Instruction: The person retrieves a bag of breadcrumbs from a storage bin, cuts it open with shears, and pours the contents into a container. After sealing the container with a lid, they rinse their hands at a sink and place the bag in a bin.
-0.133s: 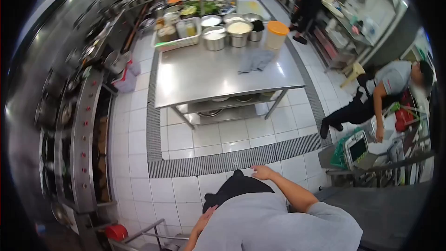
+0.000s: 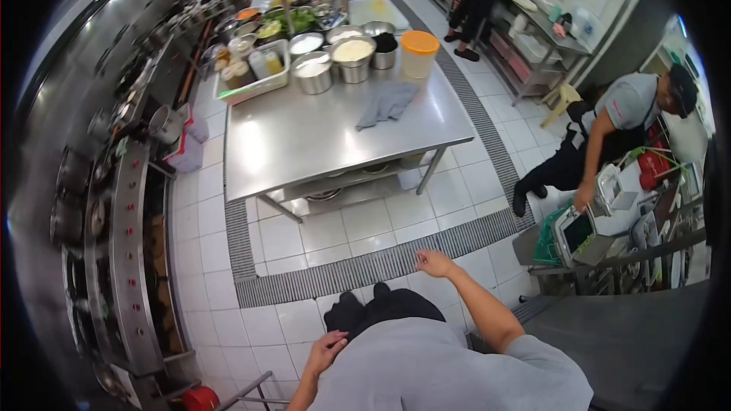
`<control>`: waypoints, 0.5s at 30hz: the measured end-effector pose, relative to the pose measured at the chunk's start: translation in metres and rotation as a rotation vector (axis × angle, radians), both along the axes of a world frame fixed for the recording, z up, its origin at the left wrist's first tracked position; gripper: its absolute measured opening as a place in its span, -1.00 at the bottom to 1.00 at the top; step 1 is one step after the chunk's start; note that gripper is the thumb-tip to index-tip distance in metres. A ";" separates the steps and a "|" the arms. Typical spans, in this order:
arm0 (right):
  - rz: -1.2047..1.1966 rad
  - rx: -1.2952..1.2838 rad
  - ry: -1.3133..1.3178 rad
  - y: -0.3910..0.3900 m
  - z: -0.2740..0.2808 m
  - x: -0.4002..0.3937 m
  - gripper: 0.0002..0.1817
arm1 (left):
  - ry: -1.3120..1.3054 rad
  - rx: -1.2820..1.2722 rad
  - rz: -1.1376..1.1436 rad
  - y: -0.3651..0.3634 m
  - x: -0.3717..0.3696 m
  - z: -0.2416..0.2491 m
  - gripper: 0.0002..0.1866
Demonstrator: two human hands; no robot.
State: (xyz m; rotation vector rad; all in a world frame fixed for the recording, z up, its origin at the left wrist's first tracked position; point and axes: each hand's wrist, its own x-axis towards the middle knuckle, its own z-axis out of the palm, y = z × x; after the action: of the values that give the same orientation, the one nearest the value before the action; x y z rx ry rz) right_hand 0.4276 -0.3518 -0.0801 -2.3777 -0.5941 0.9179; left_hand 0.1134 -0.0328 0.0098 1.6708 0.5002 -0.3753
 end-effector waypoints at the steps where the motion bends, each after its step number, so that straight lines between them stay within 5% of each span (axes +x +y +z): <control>1: -0.064 0.064 -0.012 -0.001 0.004 0.016 -0.44 | -0.048 0.078 -0.074 0.011 0.016 0.006 -0.77; 9: -0.523 0.411 -0.187 0.034 0.147 0.220 -0.50 | -0.062 0.081 -0.340 0.043 0.190 -0.012 -0.80; 11: -0.580 0.503 -0.371 0.042 0.143 0.297 -0.54 | -0.029 0.120 -0.377 0.038 0.245 -0.023 -0.75; 15: -0.725 0.570 -0.264 0.059 0.172 0.424 -0.55 | -0.017 0.093 -0.296 0.014 0.348 -0.023 -0.64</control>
State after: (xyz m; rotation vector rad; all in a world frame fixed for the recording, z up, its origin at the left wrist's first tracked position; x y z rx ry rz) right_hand 0.8517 -0.2924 0.0916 -1.9479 -0.0333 0.0905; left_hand 0.4617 -0.0188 -0.0136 1.8419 0.2603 -0.5600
